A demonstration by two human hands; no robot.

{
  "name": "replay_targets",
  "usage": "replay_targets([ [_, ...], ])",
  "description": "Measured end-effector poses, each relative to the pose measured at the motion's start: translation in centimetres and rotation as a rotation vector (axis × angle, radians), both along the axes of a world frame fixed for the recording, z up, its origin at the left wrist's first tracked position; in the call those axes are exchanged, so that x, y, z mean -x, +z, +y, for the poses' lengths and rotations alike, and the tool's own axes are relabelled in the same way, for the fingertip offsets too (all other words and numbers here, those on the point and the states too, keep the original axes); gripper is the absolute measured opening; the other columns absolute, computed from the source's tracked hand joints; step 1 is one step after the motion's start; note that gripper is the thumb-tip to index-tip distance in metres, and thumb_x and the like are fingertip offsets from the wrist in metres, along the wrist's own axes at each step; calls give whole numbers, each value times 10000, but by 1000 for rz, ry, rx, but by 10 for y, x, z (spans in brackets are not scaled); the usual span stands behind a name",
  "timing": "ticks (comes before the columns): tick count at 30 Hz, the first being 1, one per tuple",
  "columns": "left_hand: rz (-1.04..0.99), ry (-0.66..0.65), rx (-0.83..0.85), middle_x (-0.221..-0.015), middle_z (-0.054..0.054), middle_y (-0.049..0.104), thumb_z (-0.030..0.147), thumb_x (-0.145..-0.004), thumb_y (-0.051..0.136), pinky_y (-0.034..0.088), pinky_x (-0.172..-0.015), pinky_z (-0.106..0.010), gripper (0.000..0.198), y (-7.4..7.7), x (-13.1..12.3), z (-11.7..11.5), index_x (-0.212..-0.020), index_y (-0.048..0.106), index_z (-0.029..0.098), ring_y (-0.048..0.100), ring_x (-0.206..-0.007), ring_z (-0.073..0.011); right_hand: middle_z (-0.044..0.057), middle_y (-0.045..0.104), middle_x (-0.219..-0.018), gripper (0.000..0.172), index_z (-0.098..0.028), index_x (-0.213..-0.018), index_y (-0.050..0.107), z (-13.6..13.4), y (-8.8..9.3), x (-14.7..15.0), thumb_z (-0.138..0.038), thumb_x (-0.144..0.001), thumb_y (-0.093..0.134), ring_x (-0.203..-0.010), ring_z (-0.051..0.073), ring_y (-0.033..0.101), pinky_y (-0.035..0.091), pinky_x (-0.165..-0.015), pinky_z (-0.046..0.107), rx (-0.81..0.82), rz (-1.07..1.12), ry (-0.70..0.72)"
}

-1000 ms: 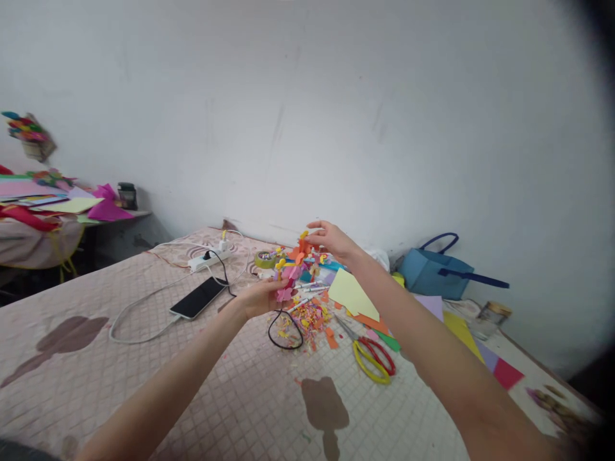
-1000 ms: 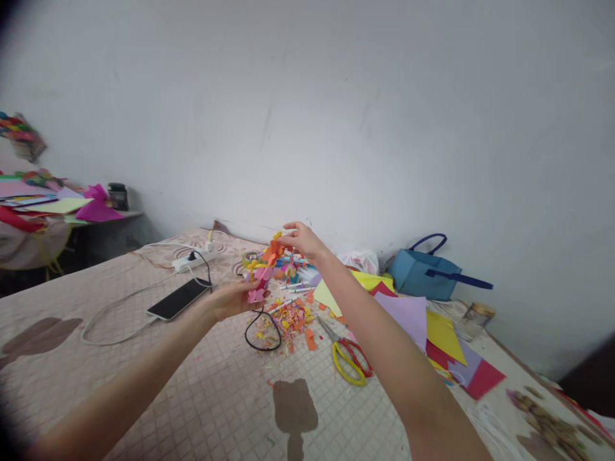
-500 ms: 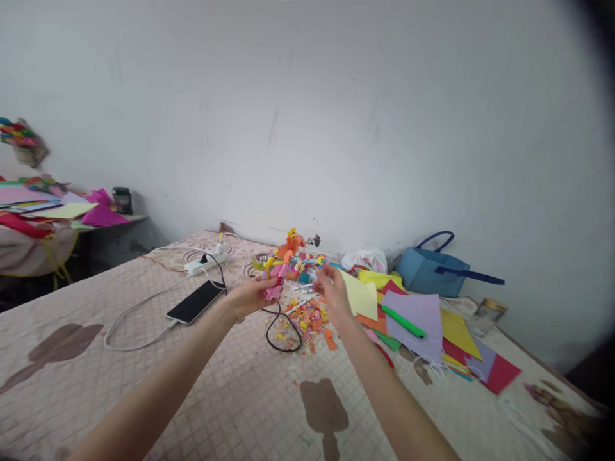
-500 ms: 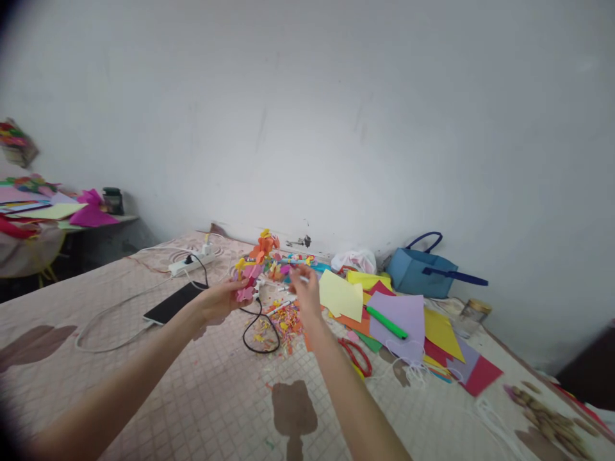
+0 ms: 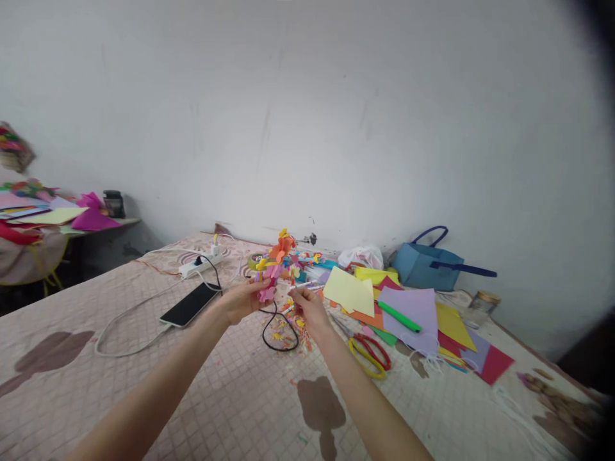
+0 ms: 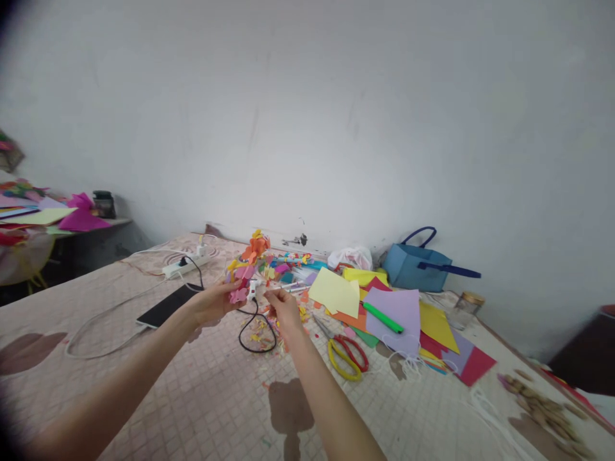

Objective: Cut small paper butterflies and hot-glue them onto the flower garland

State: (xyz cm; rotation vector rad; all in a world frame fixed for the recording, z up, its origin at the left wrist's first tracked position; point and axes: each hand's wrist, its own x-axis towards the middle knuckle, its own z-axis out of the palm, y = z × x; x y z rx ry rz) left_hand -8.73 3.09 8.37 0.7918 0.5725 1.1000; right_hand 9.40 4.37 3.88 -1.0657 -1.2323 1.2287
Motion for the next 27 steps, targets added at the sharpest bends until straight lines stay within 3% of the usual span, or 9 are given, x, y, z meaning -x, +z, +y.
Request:
replay_targets([
  [3,-13,13,4,-724,-12,653,69,-783,640,534,-612,-238,75,0,-1,0,-795,629,143,620,-597,-100,-67,480,-547,236,-158,-704,595,-4,-11,-6,-374,-722,688,-435,66,423,342,-424,204,-23,54,-29],
  [8,-22,14,4,-738,-20,652,62,-791,626,531,-606,-231,72,2,-3,-1,-811,632,131,630,-621,-106,-79,431,-474,284,-182,-601,565,-9,-19,-14,-417,-604,725,-397,66,370,268,-411,218,-43,119,-62],
  [20,-34,61,10,-752,-20,660,84,-778,647,548,-630,-256,100,-6,9,7,-846,614,148,638,-624,-117,-49,481,-485,244,-210,-569,584,-13,-51,-52,-376,-571,763,-430,105,423,335,-411,245,-57,240,-222],
  [27,-35,72,8,-756,-20,654,95,-787,641,545,-640,-253,102,-9,19,8,-862,596,147,638,-627,-108,-43,558,-521,191,-264,-645,575,-16,-49,-101,-305,-587,752,-421,132,482,390,-372,270,-106,448,-388],
])
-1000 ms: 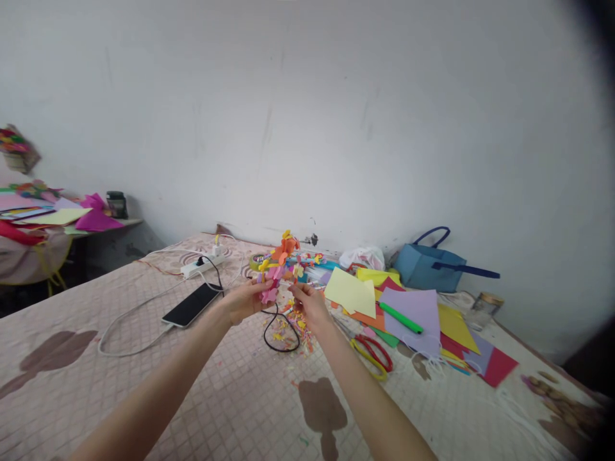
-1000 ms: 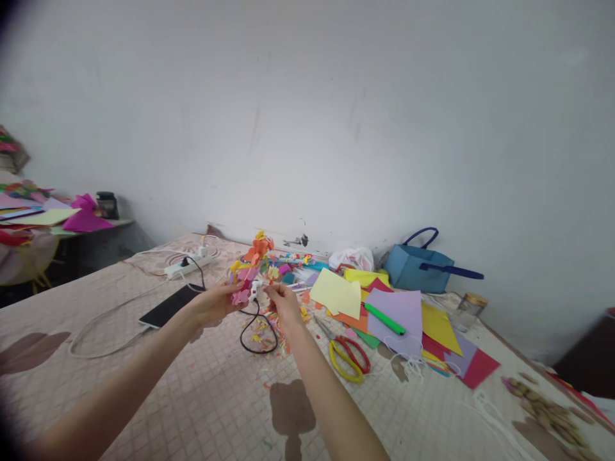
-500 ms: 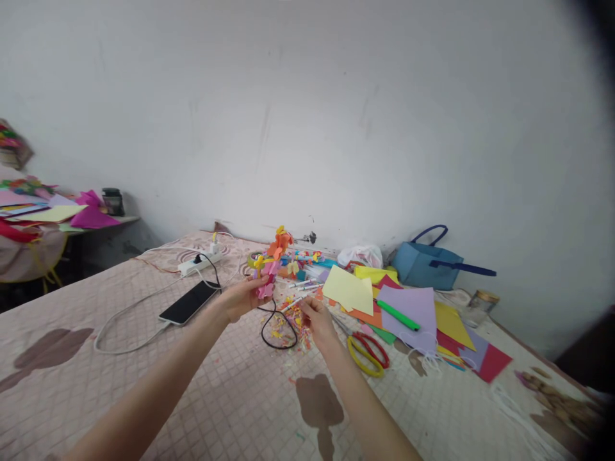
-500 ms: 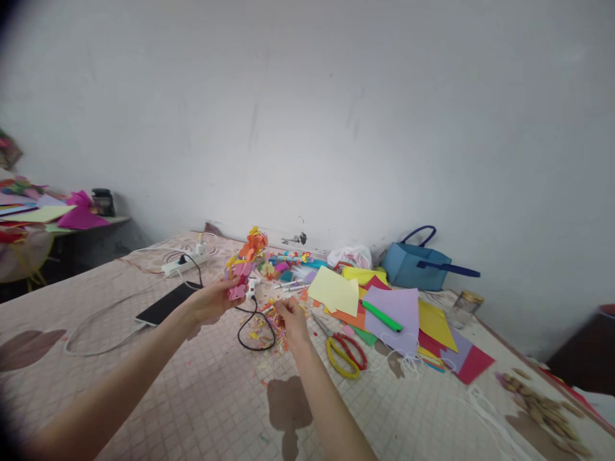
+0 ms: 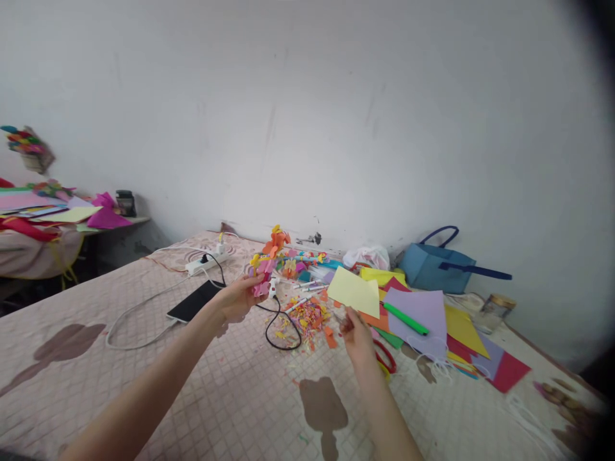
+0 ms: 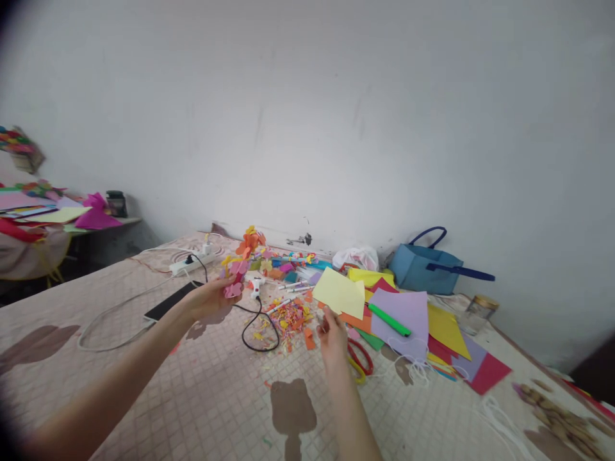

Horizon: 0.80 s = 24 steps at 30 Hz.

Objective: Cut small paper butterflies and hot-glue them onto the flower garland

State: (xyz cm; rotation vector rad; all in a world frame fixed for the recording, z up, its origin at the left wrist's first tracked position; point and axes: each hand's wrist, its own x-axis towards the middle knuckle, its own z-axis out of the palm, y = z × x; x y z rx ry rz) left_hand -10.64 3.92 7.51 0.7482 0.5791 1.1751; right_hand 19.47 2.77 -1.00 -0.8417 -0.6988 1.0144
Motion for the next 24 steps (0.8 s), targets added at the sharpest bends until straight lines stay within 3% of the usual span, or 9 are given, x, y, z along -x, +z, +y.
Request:
replay_targets([
  [4,22,-1,-1,-741,-15,648,107,-779,657,540,-616,-236,102,-4,0,-1,-850,597,148,637,-623,-107,4,670,-754,138,-272,-711,578,-6,15,-15,-337,-663,690,-689,183,643,522,-552,331,-72,81,3],
  [7,55,-9,11,-774,-21,657,104,-767,670,536,-599,-219,115,-8,-4,-3,-853,607,147,643,-631,-105,44,670,-999,115,-274,-721,570,-15,39,-11,-375,-726,626,-981,214,626,527,-748,401,-140,108,55],
  [10,96,-3,23,-763,-25,662,89,-763,669,530,-582,-201,95,-11,-10,-4,-825,615,138,640,-616,-99,14,656,-880,164,-273,-672,511,-25,69,-2,-394,-764,575,-961,187,615,487,-848,415,-292,105,104],
  [12,124,11,15,-738,-24,661,87,-757,674,527,-583,-202,89,-14,-14,-3,-808,618,135,635,-604,-99,-35,524,-598,226,-271,-661,468,-28,85,6,-440,-797,528,-668,151,589,510,-773,373,-302,-41,124],
  [15,159,57,-36,-753,-25,666,113,-732,704,515,-587,-199,123,-19,-19,0,-821,622,134,628,-605,-97,-81,319,-475,271,-250,-637,444,-23,94,20,-440,-803,541,-387,100,348,452,-467,271,-233,-165,178],
  [17,178,100,-100,-784,-22,668,141,-707,733,498,-588,-184,186,-21,-24,2,-858,623,142,624,-627,-93,-79,381,-516,252,-235,-658,472,-15,90,32,-420,-769,602,-364,74,290,343,-358,228,-185,-234,200],
  [19,199,149,-177,-811,-14,665,171,-681,759,480,-603,-168,268,-23,-28,2,-909,618,156,617,-656,-87,-57,532,-666,224,-236,-785,533,-7,83,44,-390,-708,676,-383,60,336,322,-343,212,-149,-302,203],
  [21,228,201,-259,-842,-9,660,198,-662,777,464,-624,-160,351,-23,-32,1,-966,604,171,609,-688,-85,-37,605,-812,364,-250,-938,561,-1,75,55,-352,-637,738,-426,63,414,345,-361,206,-118,-358,236],
  [24,291,285,-372,-844,-8,644,225,-654,782,451,-642,-168,443,-23,-36,-2,-1044,576,184,600,-722,-98,-38,618,-687,400,-219,-915,627,6,67,65,-291,-556,789,-443,88,462,344,-373,204,-82,-408,340],
])
